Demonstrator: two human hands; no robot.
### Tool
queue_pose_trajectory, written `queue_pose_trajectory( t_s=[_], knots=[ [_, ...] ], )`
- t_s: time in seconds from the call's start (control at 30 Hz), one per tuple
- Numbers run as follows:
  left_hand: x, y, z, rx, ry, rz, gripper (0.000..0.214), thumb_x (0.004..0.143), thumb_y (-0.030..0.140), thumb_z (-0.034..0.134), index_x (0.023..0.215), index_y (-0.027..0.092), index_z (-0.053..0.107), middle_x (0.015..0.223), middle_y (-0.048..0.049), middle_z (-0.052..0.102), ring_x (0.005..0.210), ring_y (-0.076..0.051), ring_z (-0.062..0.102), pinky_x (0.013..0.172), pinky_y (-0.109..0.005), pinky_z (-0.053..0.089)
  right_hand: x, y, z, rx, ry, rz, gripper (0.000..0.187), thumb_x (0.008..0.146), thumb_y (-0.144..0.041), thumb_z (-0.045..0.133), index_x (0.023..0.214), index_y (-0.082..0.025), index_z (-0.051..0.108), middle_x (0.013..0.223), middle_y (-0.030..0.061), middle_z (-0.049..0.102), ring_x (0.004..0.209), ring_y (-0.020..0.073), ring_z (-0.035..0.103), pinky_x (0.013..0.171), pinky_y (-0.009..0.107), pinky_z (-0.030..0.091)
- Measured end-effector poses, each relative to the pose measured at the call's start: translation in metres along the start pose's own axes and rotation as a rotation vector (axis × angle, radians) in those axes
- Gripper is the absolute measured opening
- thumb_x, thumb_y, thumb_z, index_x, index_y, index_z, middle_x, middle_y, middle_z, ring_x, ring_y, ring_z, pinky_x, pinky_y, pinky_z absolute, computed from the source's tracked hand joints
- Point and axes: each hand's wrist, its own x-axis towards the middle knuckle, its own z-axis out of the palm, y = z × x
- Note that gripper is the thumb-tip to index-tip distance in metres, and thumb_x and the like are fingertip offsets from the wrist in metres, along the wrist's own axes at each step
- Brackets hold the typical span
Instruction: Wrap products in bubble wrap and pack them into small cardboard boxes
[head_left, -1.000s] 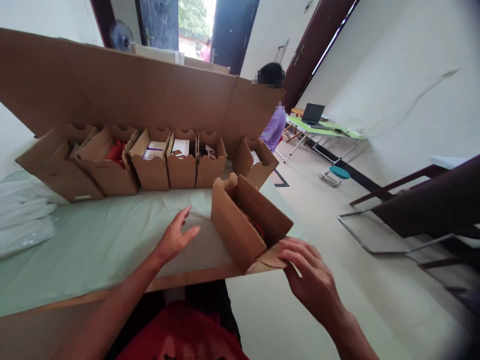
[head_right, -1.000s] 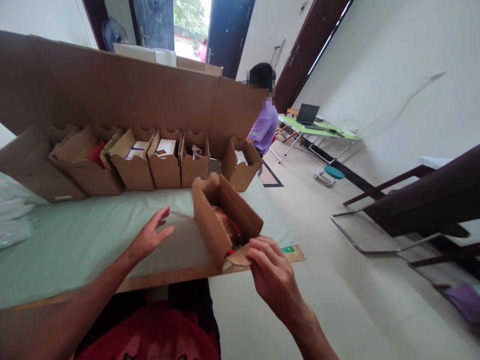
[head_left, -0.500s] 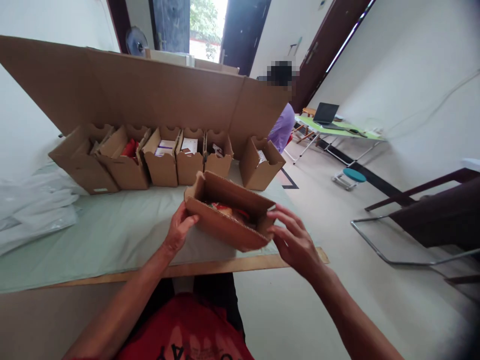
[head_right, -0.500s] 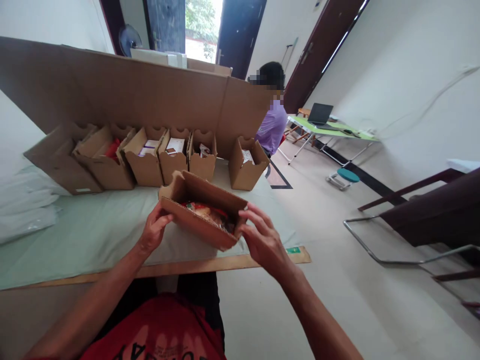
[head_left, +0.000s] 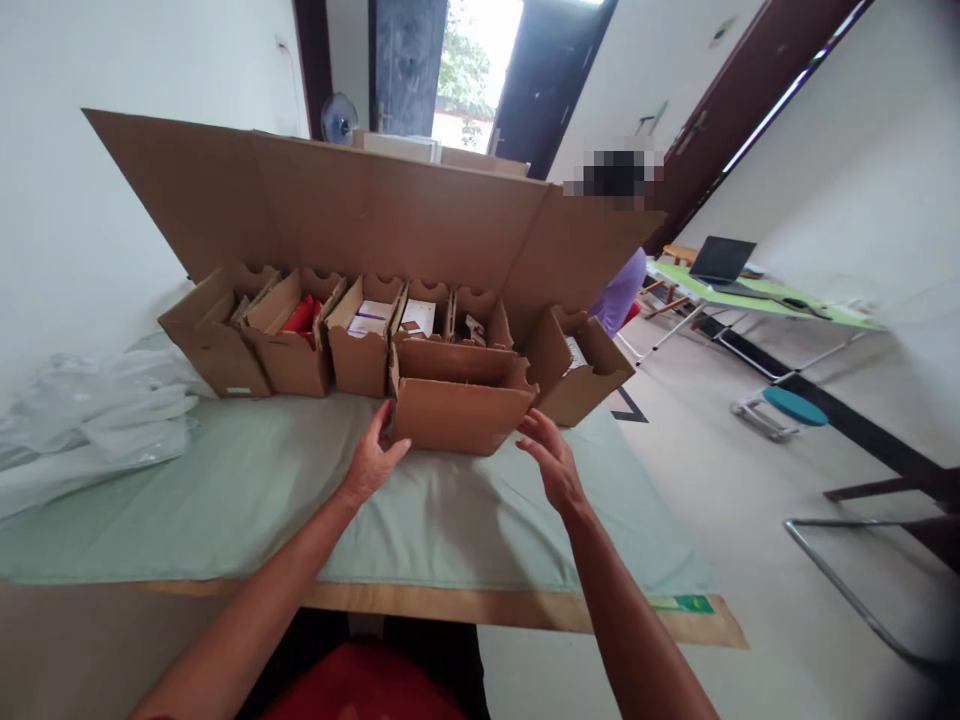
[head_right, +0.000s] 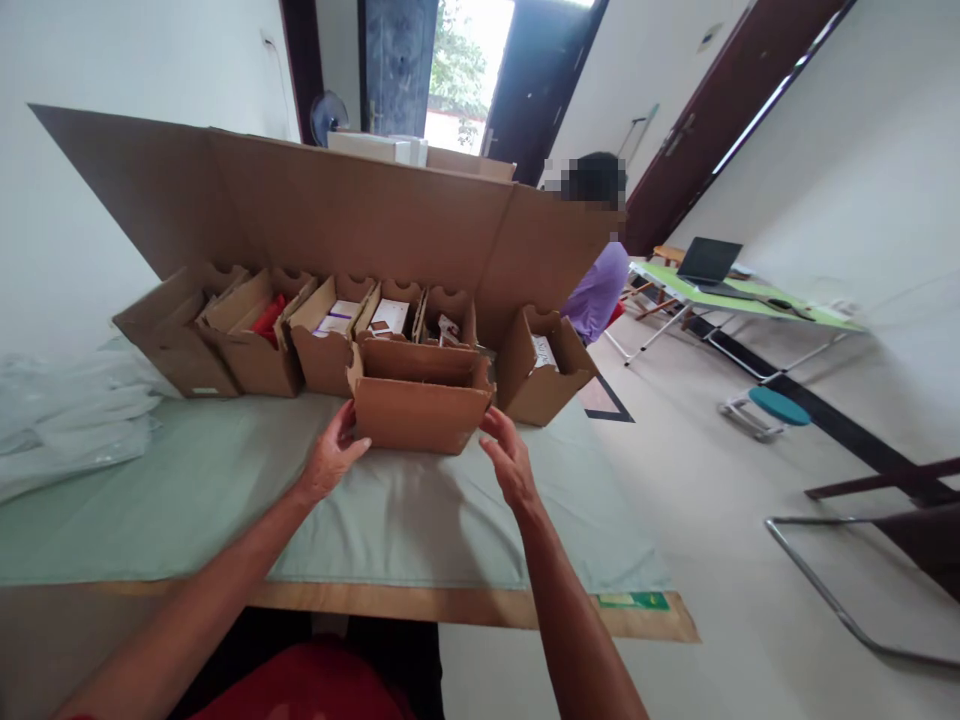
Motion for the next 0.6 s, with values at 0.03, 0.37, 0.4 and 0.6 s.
queue_pose_trajectory(
  t_s=[0.03,0.37,0.4,0.6],
  knots=[
    [0.001,-0.003,0.0,-0.009,0.0,-0.013,0.081,0.079,0.034,0.069,0.153,0.021,0.039,0.153,-0.0142,0.051,0.142,-0.029,0.047,0.116,-0.048,0.042,-0.007,0.005,0.002,0.022,-0.022,0.027,0.061,0.087,-0.039,0.067,0.142,-0.02,0.05,0.139,0.0177,0.062,0.125,0.028,0.062,0.096,0.046,0.055],
    [0.03,0.003,0.005,0.077,0.067,-0.049,0.059,0.085,0.02,0.055,0.144,0.014,0.053,0.136,-0.014,0.066,0.127,-0.028,0.061,0.115,-0.047,0.043,-0.009,0.025,0.038,0.065,0.039,0.073,0.08,0.081,-0.048,0.076,0.15,-0.023,0.044,0.15,0.0172,0.052,0.129,0.0278,0.057,0.099,0.045,0.053],
    [0.029,0.006,-0.004,0.088,0.082,-0.053,0.057,0.085,0.021,0.056,0.141,0.014,0.056,0.134,-0.0148,0.068,0.124,-0.028,0.063,0.113,-0.047,0.045,-0.012,0.025,0.041,0.07,0.052,0.087,0.085,0.08,-0.049,0.077,0.152,-0.024,0.04,0.154,0.0174,0.047,0.131,0.0287,0.056,0.1,0.046,0.053],
    [-0.028,0.032,-0.137,0.439,0.359,0.094,0.047,0.084,0.029,0.061,0.129,0.018,0.064,0.135,-0.0132,0.066,0.13,-0.029,0.057,0.118,-0.048,0.036,-0.074,0.012,0.039,-0.062,0.218,0.256,0.085,0.077,-0.054,0.077,0.149,-0.024,0.044,0.151,0.0171,0.049,0.125,0.0338,0.062,0.091,0.047,0.058]
  ],
)
